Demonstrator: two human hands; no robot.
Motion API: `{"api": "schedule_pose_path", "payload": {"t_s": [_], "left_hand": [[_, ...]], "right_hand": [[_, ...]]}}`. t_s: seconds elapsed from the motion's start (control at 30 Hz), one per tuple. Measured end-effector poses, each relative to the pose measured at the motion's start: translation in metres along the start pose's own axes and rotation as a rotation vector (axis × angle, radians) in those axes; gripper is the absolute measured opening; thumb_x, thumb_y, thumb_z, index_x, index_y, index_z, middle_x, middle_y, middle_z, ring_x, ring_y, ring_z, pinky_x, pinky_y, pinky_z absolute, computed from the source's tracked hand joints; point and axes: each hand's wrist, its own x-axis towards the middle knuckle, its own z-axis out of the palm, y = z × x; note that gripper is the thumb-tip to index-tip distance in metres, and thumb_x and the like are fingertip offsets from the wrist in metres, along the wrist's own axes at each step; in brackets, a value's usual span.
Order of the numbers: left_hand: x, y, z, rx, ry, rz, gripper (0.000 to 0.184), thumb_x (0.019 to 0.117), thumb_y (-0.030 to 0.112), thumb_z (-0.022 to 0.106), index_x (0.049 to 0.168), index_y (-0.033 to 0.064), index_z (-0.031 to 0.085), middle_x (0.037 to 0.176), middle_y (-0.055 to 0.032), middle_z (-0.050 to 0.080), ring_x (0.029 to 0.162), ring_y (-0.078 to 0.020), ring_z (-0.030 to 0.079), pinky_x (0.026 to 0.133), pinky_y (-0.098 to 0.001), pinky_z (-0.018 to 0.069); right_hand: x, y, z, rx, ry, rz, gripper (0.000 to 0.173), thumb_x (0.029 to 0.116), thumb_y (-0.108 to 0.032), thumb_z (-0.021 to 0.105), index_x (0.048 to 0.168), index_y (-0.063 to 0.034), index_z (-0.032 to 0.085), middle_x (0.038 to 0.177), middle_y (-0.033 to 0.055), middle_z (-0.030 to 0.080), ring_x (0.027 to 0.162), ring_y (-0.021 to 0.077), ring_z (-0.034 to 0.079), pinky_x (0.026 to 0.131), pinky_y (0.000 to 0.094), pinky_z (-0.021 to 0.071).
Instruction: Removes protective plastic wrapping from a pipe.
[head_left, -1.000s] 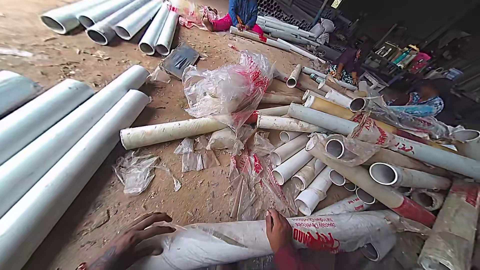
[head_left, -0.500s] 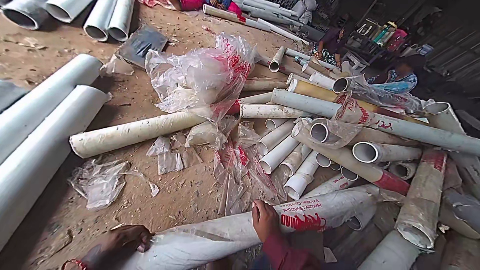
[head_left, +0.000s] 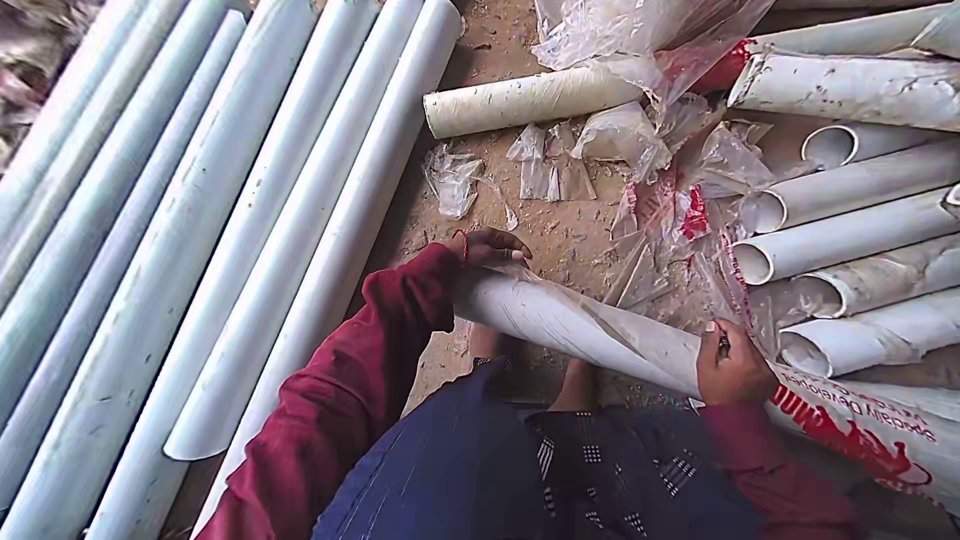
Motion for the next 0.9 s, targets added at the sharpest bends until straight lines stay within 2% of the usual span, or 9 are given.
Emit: {"api": "schedule_pose_path", "payload": {"t_s": [0.03, 0.1, 0.2, 0.33, 0.4, 0.47, 0.53, 0.77, 0.9], "left_hand": [[-0.007, -0.003, -0.003, -0.06, -0.058, 0.015, 0.03, 0.1048, 0.008, 0.052, 0.132, -0.0019, 0.059, 0.114, -0.005, 0.075, 0.103, -0.0056, 0.07, 0.096, -0.0256, 0.0549], [-0.023, -0.003, -0.004, -0.037, -0.108, 0.004, 0.041, 0.1042, 0.016, 0.051, 0.142, 0.0009, 0.054, 0.131, -0.0072, 0.069, 0.117, -0.0087, 0.065, 0.102, -0.0282, 0.0507], [-0.04, 0.011, -0.008, 0.039, -0.151, -0.065, 0.048, 0.0955, 0.028, 0.058, 0.14, 0.0094, 0.06, 0.131, -0.0031, 0.069, 0.114, -0.0078, 0.066, 0.097, -0.0279, 0.0545], [-0.032, 0.03, 0.005, 0.387, -0.142, -0.206, 0.055, 0.0905, 0.01, 0.078, 0.142, 0.0081, 0.059, 0.138, -0.0116, 0.064, 0.129, -0.0236, 0.059, 0.112, -0.0433, 0.0424], [-0.022, 0.024, 0.021, 0.423, -0.049, -0.223, 0.031, 0.0918, 0.019, 0.078, 0.119, 0.0046, 0.073, 0.113, -0.0146, 0.073, 0.109, -0.0271, 0.068, 0.099, -0.0511, 0.0494], [-0.017, 0.014, 0.026, 0.425, 0.034, -0.179, 0.019, 0.0913, 0.022, 0.078, 0.094, 0.004, 0.073, 0.086, -0.0109, 0.072, 0.084, -0.0235, 0.067, 0.079, -0.0515, 0.051], [-0.018, 0.018, 0.03, 0.478, 0.099, -0.161, 0.023, 0.092, 0.024, 0.077, 0.089, 0.0022, 0.07, 0.078, -0.0118, 0.067, 0.077, -0.0262, 0.065, 0.073, -0.0542, 0.0496], [0.022, 0.041, 0.038, 0.791, 0.104, -0.418, 0.039, 0.0993, 0.04, 0.067, 0.113, 0.0044, 0.071, 0.104, -0.0242, 0.071, 0.106, -0.0453, 0.067, 0.09, -0.068, 0.0481], [0.051, 0.038, 0.02, 0.768, -0.163, -0.447, 0.043, 0.1031, 0.037, 0.062, 0.122, -0.0013, 0.069, 0.117, -0.0269, 0.068, 0.116, -0.0421, 0.064, 0.101, -0.0628, 0.0445]], "right_hand": [[-0.001, 0.001, 0.0, -0.004, 0.01, -0.001, 0.034, 0.104, -0.017, 0.05, 0.108, 0.0086, 0.072, 0.09, 0.0292, 0.073, 0.075, 0.0451, 0.072, 0.065, 0.0574, 0.0542], [-0.005, 0.001, -0.002, -0.01, 0.015, -0.007, 0.033, 0.1041, -0.017, 0.05, 0.107, 0.008, 0.072, 0.088, 0.0282, 0.073, 0.073, 0.0432, 0.071, 0.064, 0.0549, 0.054], [-0.009, 0.0, -0.003, -0.009, 0.014, -0.008, 0.034, 0.1038, -0.017, 0.05, 0.107, 0.008, 0.072, 0.089, 0.0277, 0.073, 0.073, 0.0423, 0.071, 0.064, 0.0537, 0.0542], [-0.011, -0.001, -0.003, -0.02, 0.029, -0.013, 0.033, 0.1037, -0.017, 0.051, 0.106, 0.007, 0.073, 0.087, 0.0266, 0.073, 0.072, 0.0403, 0.072, 0.064, 0.052, 0.0544], [-0.012, -0.001, -0.003, -0.026, 0.027, -0.013, 0.033, 0.1035, -0.017, 0.051, 0.106, 0.0066, 0.073, 0.087, 0.0259, 0.073, 0.072, 0.0401, 0.072, 0.063, 0.0516, 0.0545], [-0.013, 0.0, -0.002, -0.027, 0.029, -0.021, 0.033, 0.1035, -0.016, 0.051, 0.106, 0.0071, 0.073, 0.086, 0.0256, 0.073, 0.071, 0.0396, 0.072, 0.064, 0.0507, 0.0544], [-0.01, 0.0, -0.002, -0.027, 0.032, -0.023, 0.032, 0.1035, -0.016, 0.051, 0.105, 0.0072, 0.073, 0.086, 0.0259, 0.073, 0.071, 0.0395, 0.071, 0.065, 0.0497, 0.0543], [0.0, -0.001, -0.001, -0.023, 0.001, -0.001, 0.032, 0.1044, -0.016, 0.051, 0.107, 0.0078, 0.073, 0.09, 0.027, 0.073, 0.075, 0.0409, 0.072, 0.067, 0.0517, 0.0545], [0.004, -0.005, -0.003, -0.031, -0.007, -0.001, 0.032, 0.1047, -0.015, 0.051, 0.109, 0.0087, 0.072, 0.092, 0.0283, 0.074, 0.077, 0.0409, 0.072, 0.07, 0.0522, 0.0543]]}}
